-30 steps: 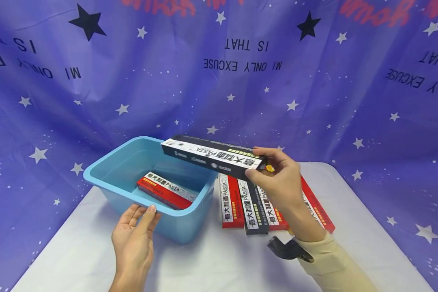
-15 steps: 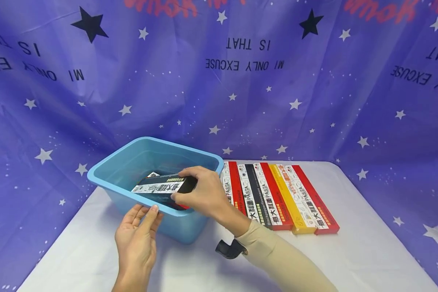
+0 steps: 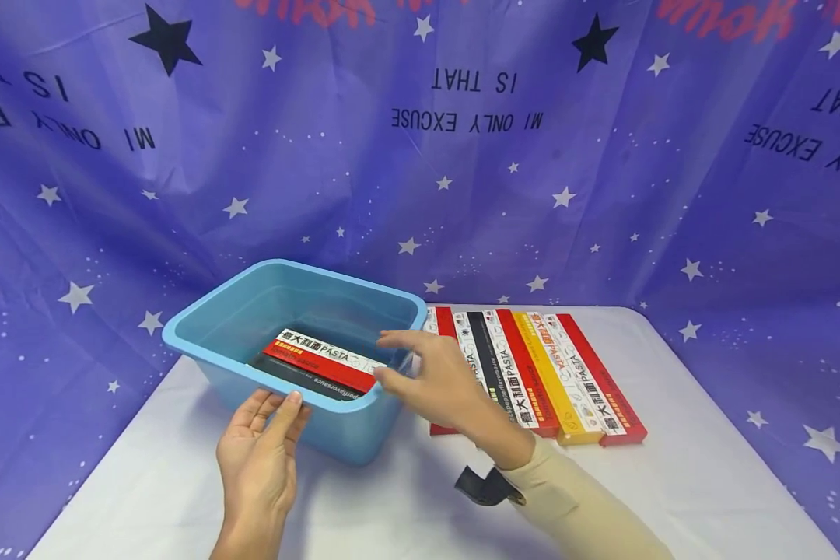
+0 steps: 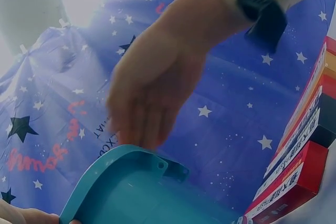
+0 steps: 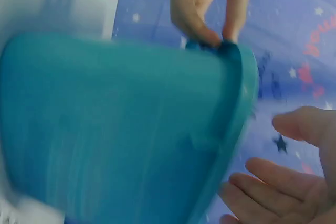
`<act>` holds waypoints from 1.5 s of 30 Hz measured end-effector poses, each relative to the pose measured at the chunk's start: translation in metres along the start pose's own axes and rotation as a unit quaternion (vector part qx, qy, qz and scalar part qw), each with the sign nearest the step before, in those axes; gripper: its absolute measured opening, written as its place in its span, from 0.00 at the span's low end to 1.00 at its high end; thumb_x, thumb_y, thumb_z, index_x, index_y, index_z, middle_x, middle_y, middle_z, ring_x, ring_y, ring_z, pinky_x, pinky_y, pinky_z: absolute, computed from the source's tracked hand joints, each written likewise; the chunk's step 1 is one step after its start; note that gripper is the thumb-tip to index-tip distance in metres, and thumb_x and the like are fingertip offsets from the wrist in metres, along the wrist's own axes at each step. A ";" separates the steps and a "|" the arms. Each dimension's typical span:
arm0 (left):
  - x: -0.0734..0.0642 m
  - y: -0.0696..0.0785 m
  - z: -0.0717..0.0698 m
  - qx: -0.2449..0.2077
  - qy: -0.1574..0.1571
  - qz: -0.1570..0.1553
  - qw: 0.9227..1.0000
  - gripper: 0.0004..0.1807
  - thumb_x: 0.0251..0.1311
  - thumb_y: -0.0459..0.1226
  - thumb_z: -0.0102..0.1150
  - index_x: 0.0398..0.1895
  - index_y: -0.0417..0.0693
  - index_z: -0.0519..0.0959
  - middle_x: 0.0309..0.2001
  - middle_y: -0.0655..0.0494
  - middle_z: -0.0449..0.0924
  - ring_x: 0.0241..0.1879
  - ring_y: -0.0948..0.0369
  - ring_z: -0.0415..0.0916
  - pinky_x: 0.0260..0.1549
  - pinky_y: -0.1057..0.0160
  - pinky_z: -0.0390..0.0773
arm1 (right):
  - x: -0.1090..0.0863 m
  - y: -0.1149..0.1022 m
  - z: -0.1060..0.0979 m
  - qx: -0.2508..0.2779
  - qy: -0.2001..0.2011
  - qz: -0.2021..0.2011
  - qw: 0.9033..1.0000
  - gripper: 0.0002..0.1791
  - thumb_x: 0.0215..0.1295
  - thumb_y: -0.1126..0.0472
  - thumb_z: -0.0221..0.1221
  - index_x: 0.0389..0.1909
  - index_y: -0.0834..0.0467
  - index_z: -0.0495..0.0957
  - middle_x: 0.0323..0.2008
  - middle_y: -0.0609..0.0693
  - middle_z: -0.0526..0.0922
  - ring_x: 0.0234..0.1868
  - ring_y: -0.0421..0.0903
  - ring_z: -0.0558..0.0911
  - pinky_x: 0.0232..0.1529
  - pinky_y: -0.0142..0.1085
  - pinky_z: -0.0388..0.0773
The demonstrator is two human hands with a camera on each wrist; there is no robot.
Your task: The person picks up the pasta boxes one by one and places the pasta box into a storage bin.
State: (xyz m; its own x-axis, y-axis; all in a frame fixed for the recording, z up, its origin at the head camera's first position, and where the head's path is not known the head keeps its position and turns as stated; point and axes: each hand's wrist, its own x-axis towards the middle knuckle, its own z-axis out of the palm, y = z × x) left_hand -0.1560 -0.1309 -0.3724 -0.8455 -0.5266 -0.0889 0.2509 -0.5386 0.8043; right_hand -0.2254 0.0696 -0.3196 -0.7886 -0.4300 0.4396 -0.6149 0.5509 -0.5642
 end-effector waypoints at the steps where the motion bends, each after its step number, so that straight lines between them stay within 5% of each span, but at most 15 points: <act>1: 0.000 0.000 0.000 -0.001 0.000 0.000 1.000 0.26 0.56 0.25 0.67 0.56 0.34 0.67 0.43 0.48 0.69 0.38 0.60 0.77 0.45 0.62 0.84 | -0.006 0.006 -0.007 -0.002 0.020 0.006 1.000 0.20 0.59 0.54 0.66 0.52 0.52 0.82 0.53 0.40 0.82 0.52 0.39 0.79 0.56 0.37 0.77; 6: 0.001 0.001 0.000 -0.006 0.003 -0.001 1.000 0.25 0.56 0.23 0.65 0.55 0.34 0.66 0.43 0.48 0.69 0.37 0.61 0.78 0.45 0.62 0.84 | -0.038 0.048 -0.044 -0.051 0.074 0.086 0.992 0.26 0.59 0.55 0.66 0.60 0.53 0.77 0.57 0.47 0.80 0.61 0.48 0.74 0.62 0.49 0.73; 11: 0.001 0.003 -0.001 0.002 0.006 -0.002 1.000 0.25 0.56 0.23 0.65 0.55 0.34 0.66 0.44 0.47 0.69 0.37 0.61 0.79 0.44 0.62 0.84 | -0.073 0.112 -0.076 -0.123 0.079 0.220 0.964 0.34 0.63 0.52 0.61 0.68 0.60 0.66 0.62 0.62 0.73 0.62 0.62 0.71 0.61 0.62 0.68; 15: 0.001 0.004 -0.003 0.005 0.011 -0.004 1.000 0.26 0.54 0.24 0.67 0.54 0.34 0.67 0.43 0.48 0.69 0.37 0.61 0.78 0.44 0.62 0.84 | -0.104 0.164 -0.091 -0.164 0.024 0.312 0.935 0.39 0.64 0.54 0.58 0.69 0.72 0.56 0.63 0.73 0.65 0.61 0.70 0.66 0.61 0.67 0.64; 20: 0.001 0.005 -0.005 0.002 0.010 -0.005 1.000 0.26 0.54 0.24 0.68 0.54 0.34 0.67 0.42 0.48 0.69 0.38 0.60 0.78 0.44 0.61 0.85 | -0.137 0.203 -0.100 -0.201 -0.100 0.360 0.905 0.28 0.64 0.56 0.56 0.50 0.80 0.69 0.52 0.80 0.65 0.44 0.67 0.73 0.44 0.58 0.78; 22: 0.001 0.006 -0.005 0.005 0.009 -0.006 1.000 0.27 0.54 0.24 0.67 0.55 0.34 0.67 0.43 0.48 0.69 0.38 0.60 0.78 0.44 0.61 0.84 | -0.148 0.210 -0.104 -0.206 -0.127 0.347 0.906 0.27 0.64 0.56 0.55 0.48 0.79 0.70 0.51 0.80 0.65 0.40 0.65 0.74 0.39 0.55 0.78; 26: 0.002 0.007 -0.003 0.007 0.002 -0.008 1.000 0.28 0.55 0.26 0.68 0.58 0.35 0.66 0.45 0.47 0.68 0.38 0.60 0.79 0.46 0.61 0.83 | -0.167 0.210 -0.113 -0.206 -0.144 0.320 0.913 0.40 0.61 0.55 0.60 0.63 0.80 0.59 0.62 0.84 0.54 0.57 0.78 0.66 0.53 0.69 0.69; 29: 0.003 0.007 -0.002 0.000 0.001 -0.011 1.000 0.28 0.55 0.26 0.68 0.57 0.35 0.66 0.45 0.47 0.67 0.38 0.60 0.79 0.47 0.61 0.83 | -0.180 0.204 -0.116 -0.221 -0.139 0.317 0.912 0.47 0.56 0.49 0.67 0.65 0.78 0.59 0.59 0.82 0.62 0.57 0.77 0.66 0.53 0.71 0.67; 33: 0.003 0.007 -0.001 -0.007 0.002 -0.012 1.000 0.28 0.54 0.25 0.68 0.56 0.34 0.66 0.44 0.47 0.67 0.37 0.60 0.79 0.47 0.61 0.83 | -0.195 0.196 -0.116 -0.237 -0.117 0.342 0.902 0.50 0.52 0.40 0.69 0.63 0.72 0.63 0.46 0.73 0.76 0.44 0.66 0.77 0.42 0.63 0.76; 38: 0.004 0.005 -0.001 -0.011 -0.005 -0.009 1.000 0.27 0.55 0.25 0.67 0.56 0.34 0.66 0.44 0.46 0.67 0.36 0.60 0.79 0.46 0.61 0.84 | -0.210 0.191 -0.123 -0.222 -0.112 0.394 0.885 0.54 0.47 0.35 0.70 0.63 0.70 0.61 0.40 0.64 0.79 0.36 0.55 0.76 0.34 0.52 0.77; 42: 0.004 0.005 -0.001 -0.011 -0.004 -0.008 1.000 0.26 0.55 0.24 0.67 0.55 0.33 0.66 0.43 0.47 0.68 0.36 0.60 0.79 0.45 0.61 0.84 | -0.216 0.188 -0.139 -0.203 -0.092 0.427 0.876 0.58 0.47 0.33 0.69 0.65 0.70 0.57 0.47 0.71 0.75 0.41 0.60 0.76 0.37 0.57 0.77; 45: 0.004 0.005 -0.001 -0.011 -0.001 -0.009 1.000 0.26 0.55 0.25 0.67 0.55 0.34 0.66 0.43 0.47 0.68 0.36 0.60 0.79 0.45 0.61 0.84 | -0.216 0.181 -0.154 -0.198 -0.037 0.443 0.874 0.59 0.52 0.35 0.67 0.68 0.72 0.51 0.54 0.77 0.69 0.46 0.68 0.74 0.41 0.63 0.75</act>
State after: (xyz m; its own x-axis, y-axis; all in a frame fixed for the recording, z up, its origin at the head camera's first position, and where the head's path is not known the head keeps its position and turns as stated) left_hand -0.1573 -0.1363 -0.3697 -0.8511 -0.5152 -0.1011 0.2467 -0.5625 0.7891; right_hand -0.1667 0.3723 -0.4088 -0.9622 0.2529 -0.1014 0.2724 0.8891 -0.3678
